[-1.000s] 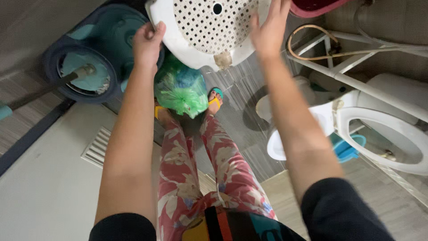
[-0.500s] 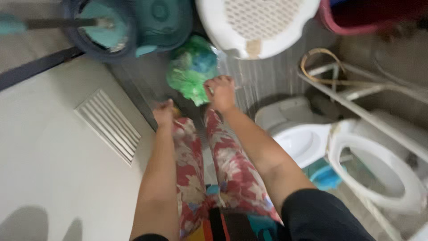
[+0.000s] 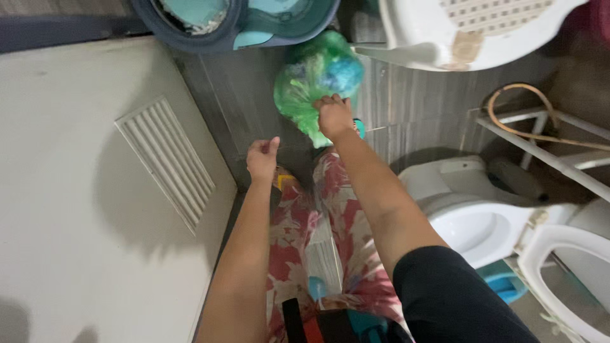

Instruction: The person ties a green plastic bag containing trash, then retrieves a new green plastic bag from a shelf. They unfold the new bag and line a blue bucket with it, adjusting the edges to fit inside. The person then picks up the tied trash bag and exits the room.

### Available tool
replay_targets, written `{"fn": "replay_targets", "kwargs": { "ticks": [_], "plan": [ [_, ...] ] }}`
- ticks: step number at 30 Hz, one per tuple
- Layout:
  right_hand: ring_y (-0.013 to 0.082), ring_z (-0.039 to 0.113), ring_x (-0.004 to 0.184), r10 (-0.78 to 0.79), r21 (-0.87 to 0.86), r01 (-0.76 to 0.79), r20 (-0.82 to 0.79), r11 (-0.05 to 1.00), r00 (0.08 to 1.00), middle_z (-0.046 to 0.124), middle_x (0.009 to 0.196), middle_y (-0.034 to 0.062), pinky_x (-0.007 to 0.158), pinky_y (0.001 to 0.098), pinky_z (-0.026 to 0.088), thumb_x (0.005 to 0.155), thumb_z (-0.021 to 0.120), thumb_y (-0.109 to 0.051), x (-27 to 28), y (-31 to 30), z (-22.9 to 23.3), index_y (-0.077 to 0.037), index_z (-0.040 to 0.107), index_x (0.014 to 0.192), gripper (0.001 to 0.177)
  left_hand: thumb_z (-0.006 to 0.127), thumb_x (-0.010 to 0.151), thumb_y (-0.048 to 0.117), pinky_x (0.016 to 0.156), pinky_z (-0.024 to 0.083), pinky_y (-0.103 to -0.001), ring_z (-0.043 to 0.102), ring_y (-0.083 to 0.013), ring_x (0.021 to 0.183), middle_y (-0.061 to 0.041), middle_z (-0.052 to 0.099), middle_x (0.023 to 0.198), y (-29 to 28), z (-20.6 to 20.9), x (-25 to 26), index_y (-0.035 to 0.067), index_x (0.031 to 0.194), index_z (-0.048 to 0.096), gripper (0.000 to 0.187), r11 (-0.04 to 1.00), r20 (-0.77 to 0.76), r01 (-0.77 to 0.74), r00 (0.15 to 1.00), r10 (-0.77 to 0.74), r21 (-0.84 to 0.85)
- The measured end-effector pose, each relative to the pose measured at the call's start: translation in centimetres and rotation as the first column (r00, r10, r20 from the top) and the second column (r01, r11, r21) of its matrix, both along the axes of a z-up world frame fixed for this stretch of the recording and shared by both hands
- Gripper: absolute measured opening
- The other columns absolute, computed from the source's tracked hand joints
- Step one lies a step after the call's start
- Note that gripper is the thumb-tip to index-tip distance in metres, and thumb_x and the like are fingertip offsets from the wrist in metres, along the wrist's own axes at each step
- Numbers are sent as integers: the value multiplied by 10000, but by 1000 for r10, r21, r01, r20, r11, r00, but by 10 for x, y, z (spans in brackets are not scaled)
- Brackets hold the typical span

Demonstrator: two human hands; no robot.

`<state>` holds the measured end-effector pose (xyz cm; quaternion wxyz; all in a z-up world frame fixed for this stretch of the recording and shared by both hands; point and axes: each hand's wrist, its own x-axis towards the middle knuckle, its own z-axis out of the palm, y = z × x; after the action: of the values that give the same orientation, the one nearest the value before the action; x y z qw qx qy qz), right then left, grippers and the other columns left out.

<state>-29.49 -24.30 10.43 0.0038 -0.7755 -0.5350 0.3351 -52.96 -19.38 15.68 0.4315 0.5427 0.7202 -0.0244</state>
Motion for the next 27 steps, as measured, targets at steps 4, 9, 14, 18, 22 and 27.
{"fn": "replay_targets", "kwargs": {
  "ticks": [4, 9, 14, 18, 22, 27],
  "plan": [
    [269, 576, 1166, 20, -11, -19, 207, 1000, 978, 672, 1157, 57, 947, 510, 410, 877, 600, -144, -26, 5, -32, -158, 726, 1105, 261, 790, 897, 394, 857, 559, -396, 711, -251, 937, -129, 745, 1016, 8, -13, -21, -11, 1060, 717, 442, 1000, -9, 18, 1000, -18, -7],
    [302, 598, 1155, 53, 53, -62, 152, 997, 987, 686, 1166, 117, 924, 460, 476, 887, 581, -131, -26, 5, -54, -127, 690, 1209, 340, 818, 864, 388, 861, 563, -388, 711, -257, 943, -131, 741, 1020, 5, -19, -23, -18, 1092, 688, 484, 1000, 59, 11, 998, -9, -26],
    [360, 652, 1113, 27, -83, -31, -53, 996, 998, 711, 1160, 174, 890, 472, 538, 862, 554, -90, -15, 7, -13, -130, 620, 1292, 438, 829, 836, 382, 862, 562, -390, 719, -255, 955, -124, 743, 1027, -4, -12, 3, -1, 1100, 696, 484, 995, 69, 74, 995, -69, -69],
    [394, 683, 1039, -133, -211, 110, -98, 971, 986, 698, 1105, 228, 858, 493, 557, 844, 566, -77, -13, 16, 16, -185, 577, 1344, 511, 836, 841, 355, 865, 568, -385, 728, -256, 953, -134, 755, 1016, -23, -6, 14, -7, 1102, 698, 467, 981, 156, 189, 971, -180, -43],
    [411, 690, 1044, -181, -185, 164, -78, 969, 980, 717, 1099, 228, 870, 521, 555, 885, 574, -83, 11, 15, 46, -167, 597, 1292, 417, 846, 807, 295, 850, 570, -377, 734, -251, 937, -136, 758, 1012, -32, 23, 33, 2, 1104, 707, 440, 973, 156, 189, 973, -168, -135],
    [448, 688, 1010, -195, -83, 182, -206, 980, 959, 712, 1037, 283, 864, 549, 539, 860, 564, -53, 34, -7, 104, -67, 576, 1160, 301, 819, 842, 264, 854, 567, -374, 728, -249, 962, -143, 759, 1049, -35, 68, 50, 3, 1106, 703, 389, 962, 196, 216, 963, -183, -164]
  ]
}}
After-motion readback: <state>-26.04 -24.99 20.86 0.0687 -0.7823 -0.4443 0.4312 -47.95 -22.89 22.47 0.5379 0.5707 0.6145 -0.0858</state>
